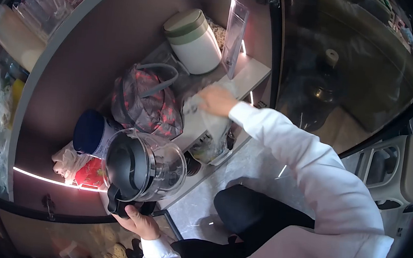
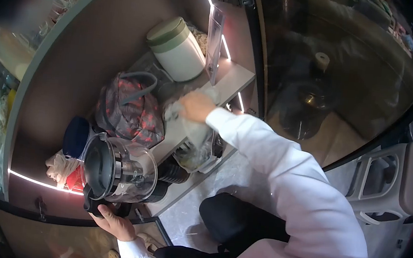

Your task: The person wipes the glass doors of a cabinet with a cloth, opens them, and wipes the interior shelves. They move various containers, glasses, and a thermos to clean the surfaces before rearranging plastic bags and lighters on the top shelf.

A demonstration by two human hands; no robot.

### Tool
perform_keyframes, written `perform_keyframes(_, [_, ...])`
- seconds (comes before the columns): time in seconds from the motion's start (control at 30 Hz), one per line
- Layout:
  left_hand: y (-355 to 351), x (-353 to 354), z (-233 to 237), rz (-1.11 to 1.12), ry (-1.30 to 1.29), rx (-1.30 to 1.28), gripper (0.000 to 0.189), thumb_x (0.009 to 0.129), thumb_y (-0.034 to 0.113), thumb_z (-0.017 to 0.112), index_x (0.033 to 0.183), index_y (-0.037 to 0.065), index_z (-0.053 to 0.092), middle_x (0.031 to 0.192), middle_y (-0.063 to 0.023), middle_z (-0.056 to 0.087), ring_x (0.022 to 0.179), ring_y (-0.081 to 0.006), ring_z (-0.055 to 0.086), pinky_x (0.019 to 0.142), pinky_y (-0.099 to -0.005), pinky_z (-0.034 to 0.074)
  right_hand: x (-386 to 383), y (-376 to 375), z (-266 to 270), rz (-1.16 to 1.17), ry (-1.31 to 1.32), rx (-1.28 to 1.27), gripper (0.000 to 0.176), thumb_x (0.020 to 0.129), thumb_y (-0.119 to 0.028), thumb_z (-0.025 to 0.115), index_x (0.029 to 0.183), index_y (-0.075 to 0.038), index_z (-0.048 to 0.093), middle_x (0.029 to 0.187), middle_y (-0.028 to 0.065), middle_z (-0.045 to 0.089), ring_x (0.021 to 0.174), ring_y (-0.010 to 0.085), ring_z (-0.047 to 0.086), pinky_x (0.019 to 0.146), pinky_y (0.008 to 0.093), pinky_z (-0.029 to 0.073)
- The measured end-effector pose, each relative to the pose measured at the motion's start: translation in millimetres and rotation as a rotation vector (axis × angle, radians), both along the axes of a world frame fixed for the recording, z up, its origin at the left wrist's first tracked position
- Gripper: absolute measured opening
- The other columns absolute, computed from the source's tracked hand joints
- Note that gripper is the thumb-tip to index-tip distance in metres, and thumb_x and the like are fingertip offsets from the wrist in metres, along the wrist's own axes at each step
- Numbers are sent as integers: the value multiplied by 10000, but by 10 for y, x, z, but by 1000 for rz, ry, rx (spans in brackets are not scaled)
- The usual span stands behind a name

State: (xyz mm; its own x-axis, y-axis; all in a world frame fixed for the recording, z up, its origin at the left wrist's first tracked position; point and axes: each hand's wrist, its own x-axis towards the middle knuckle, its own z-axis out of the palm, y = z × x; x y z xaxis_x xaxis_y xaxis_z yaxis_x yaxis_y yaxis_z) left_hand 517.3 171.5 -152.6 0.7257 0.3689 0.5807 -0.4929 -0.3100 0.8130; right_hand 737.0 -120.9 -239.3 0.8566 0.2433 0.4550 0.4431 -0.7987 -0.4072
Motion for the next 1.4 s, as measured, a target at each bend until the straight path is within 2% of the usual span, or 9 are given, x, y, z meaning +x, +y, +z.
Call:
perform_keyframes(0.13, [-253, 138, 37, -19, -103, -103, 485, 936, 392, 534, 1225, 9, 463, 1033, -17, 521, 801, -93, 436, 695, -224, 360, 103, 225, 136, -257, 263, -213, 389, 740, -254, 629, 1071, -51, 631, 1013, 189, 632, 953, 336, 582, 860, 422, 448])
perform_keyframes(0.2, [-540, 316, 138, -51, -198, -76, 491, 949, 367, 517, 1245, -17, 440, 1090, -53, 531, 917, -142, 493, 796, -263, 400, -128, 423, -121, 6, -90, 9, 390, 715, -242, 640, 1054, -50, 634, 994, 187, 635, 929, 333, 586, 832, 429, 455])
perform_keyframes(0.3, [-830, 609, 28, -6, -127, -157, 507, 950, 337, 525, 1261, -44, 402, 1202, -126, 505, 1036, -188, 501, 902, -303, 395, -649, 344, 4, 95, 64, -76, 355, 702, -242, 650, 1010, -64, 652, 989, 141, 650, 910, 303, 605, 821, 401, 465])
perform_keyframes(0.4, [-1284, 804, 96, -17, -40, -174, 612, 927, 340, 567, 1295, -90, 333, 1266, -199, 451, 1100, -238, 489, 971, -330, 372, -1024, -10, -204, 163, -245, 87, 304, 712, -217, 638, 968, -53, 647, 989, 138, 650, 933, 313, 599, 861, 404, 455])
perform_keyframes(0.53, [-1538, 1183, -214, 64, -3, 91, 538, 901, 362, 599, 1160, -74, 421, 1060, -174, 527, 963, -244, 508, 877, -331, 381, -1302, -597, -211, -381, -4, 669, 350, 752, -194, 598, 1076, -77, 540, 932, 183, 638, 869, 386, 607, 787, 440, 475])
perform_keyframes(0.63, [-1672, 1383, -419, 55, -26, 155, 505, 898, 395, 590, 1062, -60, 445, 943, -174, 539, 855, -284, 536, 792, -347, 413, -1397, -987, -55, -525, -29, 746, 427, 758, -205, 590, 1147, -106, 444, 808, 221, 621, 753, 411, 617, 681, 455, 473])
perform_keyframes(1.1, [-1746, 1610, -671, 85, 87, 124, 524, 870, 331, 640, 1119, -77, 425, 1022, -200, 512, 931, -308, 512, 843, -381, 401, -1779, -1228, -111, -559, 31, 850, 424, 725, -114, 589, 1131, -94, 468, 849, 182, 636, 787, 325, 656, 697, 352, 493])
perform_keyframes(1.17, [-1844, 1419, -559, 500, -131, 395, 562, 802, 267, 705, 1165, -60, 427, 1147, -204, 452, 1070, -313, 443, 923, -409, 349, -1850, -1271, -150, -564, 24, 888, 415, 730, -84, 570, 1133, -88, 472, 860, 152, 633, 785, 267, 641, 702, 327, 485])
perform_keyframes(1.4, [-2959, 1905, -274, -189, -125, 487, 722, 734, 202, 748, 1300, -43, 374, 1294, -218, 404, 1178, -330, 427, 954, -384, 376, -2120, -1287, -179, -611, 5, 939, 402, 726, -42, 548, 1119, -65, 467, 943, 101, 573, 885, 161, 559, 797, 287, 437])
